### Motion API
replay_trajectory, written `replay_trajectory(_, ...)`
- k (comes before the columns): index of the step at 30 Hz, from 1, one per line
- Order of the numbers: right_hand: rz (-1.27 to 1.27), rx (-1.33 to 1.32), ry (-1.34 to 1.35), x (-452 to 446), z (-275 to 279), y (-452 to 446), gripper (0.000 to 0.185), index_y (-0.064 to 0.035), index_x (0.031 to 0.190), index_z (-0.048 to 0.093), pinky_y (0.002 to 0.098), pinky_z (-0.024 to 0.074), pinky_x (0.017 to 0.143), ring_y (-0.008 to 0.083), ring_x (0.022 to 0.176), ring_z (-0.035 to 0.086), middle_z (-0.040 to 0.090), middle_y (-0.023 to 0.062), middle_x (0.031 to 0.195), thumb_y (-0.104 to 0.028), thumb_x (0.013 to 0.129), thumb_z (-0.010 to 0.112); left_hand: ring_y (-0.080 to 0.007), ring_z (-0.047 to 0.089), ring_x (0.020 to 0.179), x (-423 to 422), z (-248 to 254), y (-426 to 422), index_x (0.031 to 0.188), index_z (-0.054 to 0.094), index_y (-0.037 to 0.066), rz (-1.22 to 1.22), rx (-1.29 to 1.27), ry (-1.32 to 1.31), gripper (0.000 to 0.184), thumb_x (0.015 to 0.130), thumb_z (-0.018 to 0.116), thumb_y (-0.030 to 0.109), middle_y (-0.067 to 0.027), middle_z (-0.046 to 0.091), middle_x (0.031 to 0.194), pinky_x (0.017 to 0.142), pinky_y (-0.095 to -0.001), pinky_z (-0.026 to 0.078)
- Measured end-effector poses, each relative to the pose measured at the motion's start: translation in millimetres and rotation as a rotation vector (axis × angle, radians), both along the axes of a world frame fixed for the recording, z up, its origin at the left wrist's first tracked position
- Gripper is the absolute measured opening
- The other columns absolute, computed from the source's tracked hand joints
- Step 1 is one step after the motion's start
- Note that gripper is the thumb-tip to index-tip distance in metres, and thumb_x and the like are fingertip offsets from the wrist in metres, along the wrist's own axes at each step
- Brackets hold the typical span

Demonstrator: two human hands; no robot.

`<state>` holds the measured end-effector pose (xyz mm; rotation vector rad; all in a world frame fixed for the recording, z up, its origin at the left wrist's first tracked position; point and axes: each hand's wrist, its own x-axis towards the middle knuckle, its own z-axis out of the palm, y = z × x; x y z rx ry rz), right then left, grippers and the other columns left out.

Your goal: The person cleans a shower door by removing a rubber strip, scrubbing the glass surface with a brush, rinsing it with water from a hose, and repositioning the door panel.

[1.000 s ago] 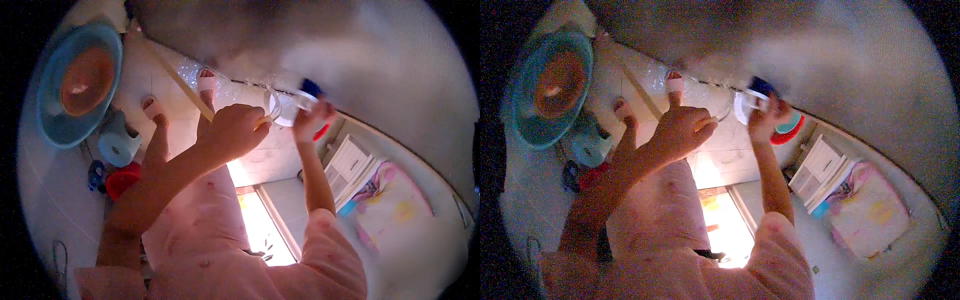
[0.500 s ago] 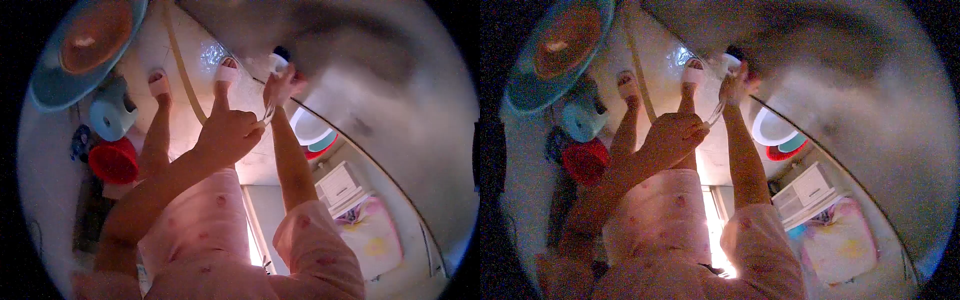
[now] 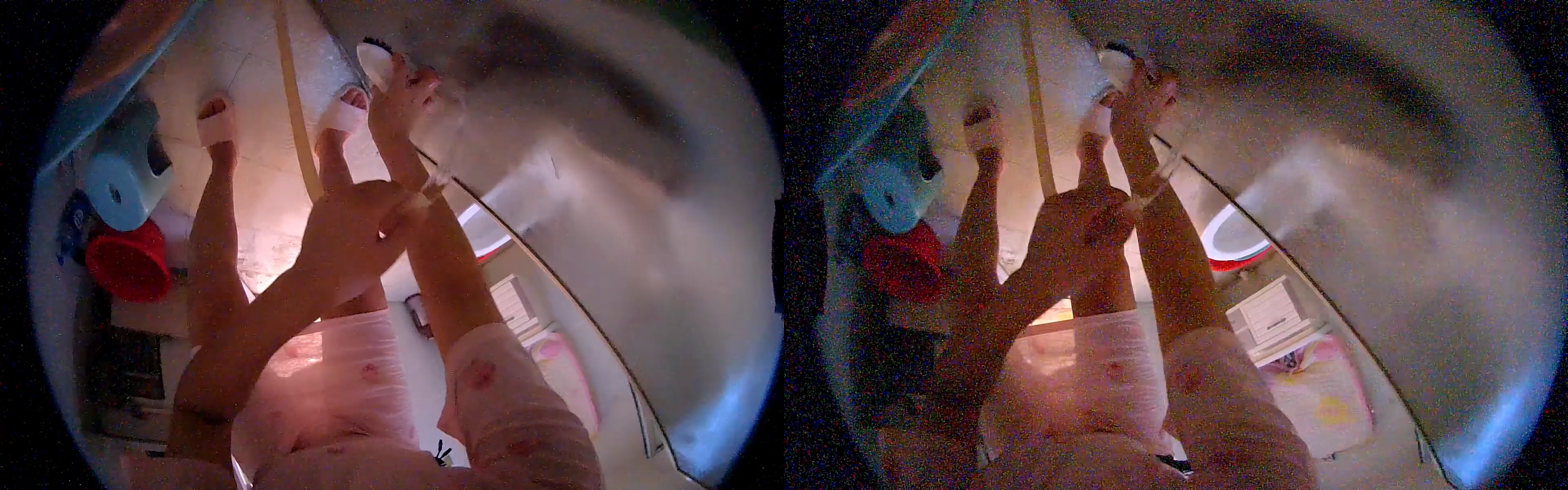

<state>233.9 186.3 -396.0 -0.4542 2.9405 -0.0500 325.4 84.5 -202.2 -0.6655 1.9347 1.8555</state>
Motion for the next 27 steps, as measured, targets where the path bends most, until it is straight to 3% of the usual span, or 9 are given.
replay_trajectory(3, 0.080, -0.384, -0.038, 8, 51, 14, 0.060, -0.0093, 0.126, 0.045, 0.0518, 0.0308, 0.094, 0.0306, 0.111, 0.040, 0.042, 0.0152, 0.119, -0.019, 0.074, 0.074, -0.0339, 0.064, 0.070, 11, 3, 0, 0.085, 0.064, 0.006, 0.112, -0.041, 0.045, 0.022, 0.087, 0.060, 0.028, -0.0150, 0.063, 0.074, 0.063, -0.0415, 0.052)
replay_trajectory(6, -0.358, -0.943, -0.164, 19, 128, 50, 0.060, -0.0071, 0.124, 0.043, 0.0484, 0.0331, 0.092, 0.0290, 0.108, 0.041, 0.038, 0.0139, 0.117, -0.016, 0.074, 0.075, -0.0288, 0.065, 0.074, 6, 22, -8, 0.097, 0.066, 0.004, 0.050, 0.104, -0.079, 0.022, 0.085, 0.061, 0.021, -0.0132, 0.066, 0.087, 0.070, -0.0384, 0.053)
replay_trajectory(12, -0.246, -0.509, 0.502, -21, 225, 92, 0.072, 0.0024, 0.131, 0.026, 0.0430, 0.0426, 0.095, 0.0345, 0.114, 0.039, 0.031, 0.0189, 0.125, -0.020, 0.081, 0.073, -0.0320, 0.063, 0.072, -12, 28, -1, 0.085, 0.065, 0.005, 0.159, 0.093, 0.026, 0.023, 0.082, 0.061, 0.027, -0.0130, 0.063, 0.078, 0.068, -0.0410, 0.051)
replay_trajectory(16, -0.079, -0.272, 0.655, -63, 121, 17, 0.071, -0.0015, 0.130, 0.035, 0.0400, 0.0504, 0.086, 0.0337, 0.112, 0.044, 0.034, 0.0179, 0.126, -0.001, 0.071, 0.075, -0.0316, 0.063, 0.072, -13, -6, -35, 0.083, 0.064, 0.005, 0.218, 0.121, 0.008, 0.020, 0.082, 0.061, 0.025, -0.0131, 0.062, 0.076, 0.067, -0.0418, 0.051)
replay_trajectory(17, 0.088, -0.080, 0.686, -71, 96, 11, 0.079, -0.0018, 0.131, 0.033, 0.0498, 0.0435, 0.084, 0.0359, 0.108, 0.042, 0.039, 0.0184, 0.117, -0.016, 0.069, 0.080, -0.0312, 0.063, 0.072, -6, -14, -45, 0.083, 0.064, 0.005, 0.231, 0.108, 0.008, 0.019, 0.082, 0.061, 0.024, -0.0131, 0.062, 0.076, 0.067, -0.0417, 0.051)
replay_trajectory(20, -0.203, -0.276, 0.465, -46, 21, -79, 0.065, -0.0122, 0.125, 0.046, 0.0479, 0.0446, 0.080, 0.0354, 0.104, 0.045, 0.041, 0.0161, 0.114, -0.010, 0.068, 0.076, -0.0292, 0.062, 0.063, 13, -52, -55, 0.082, 0.063, 0.005, 0.365, 0.053, 0.044, 0.020, 0.086, 0.060, 0.024, -0.0124, 0.061, 0.068, 0.059, -0.0394, 0.049)
replay_trajectory(23, -0.020, 0.131, 0.434, -44, -54, -94, 0.058, -0.0125, 0.127, 0.046, 0.0485, 0.0457, 0.082, 0.0332, 0.099, 0.049, 0.047, 0.0141, 0.112, -0.023, 0.074, 0.069, -0.0282, 0.061, 0.056, 10, -78, -49, 0.081, 0.063, 0.006, 0.419, -0.024, 0.066, 0.020, 0.089, 0.059, 0.025, -0.0107, 0.058, 0.062, 0.052, -0.0376, 0.048)
replay_trajectory(24, 0.057, 0.284, 0.401, -37, -59, -102, 0.059, -0.0125, 0.127, 0.047, 0.0494, 0.0461, 0.083, 0.0321, 0.096, 0.051, 0.050, 0.0129, 0.112, -0.030, 0.075, 0.068, -0.0282, 0.060, 0.055, 13, -83, -52, 0.081, 0.063, 0.007, 0.417, -0.051, 0.071, 0.019, 0.089, 0.059, 0.024, -0.0101, 0.058, 0.060, 0.051, -0.0372, 0.047)
replay_trajectory(27, 0.094, -0.051, 0.220, -20, -30, -90, 0.055, -0.0128, 0.128, 0.046, 0.0472, 0.0452, 0.082, 0.0315, 0.099, 0.048, 0.047, 0.0143, 0.113, -0.027, 0.079, 0.065, -0.0278, 0.062, 0.058, 13, -97, -68, 0.084, 0.064, 0.008, 0.502, -0.129, 0.175, 0.017, 0.087, 0.061, 0.024, -0.0109, 0.061, 0.065, 0.054, -0.0375, 0.048)
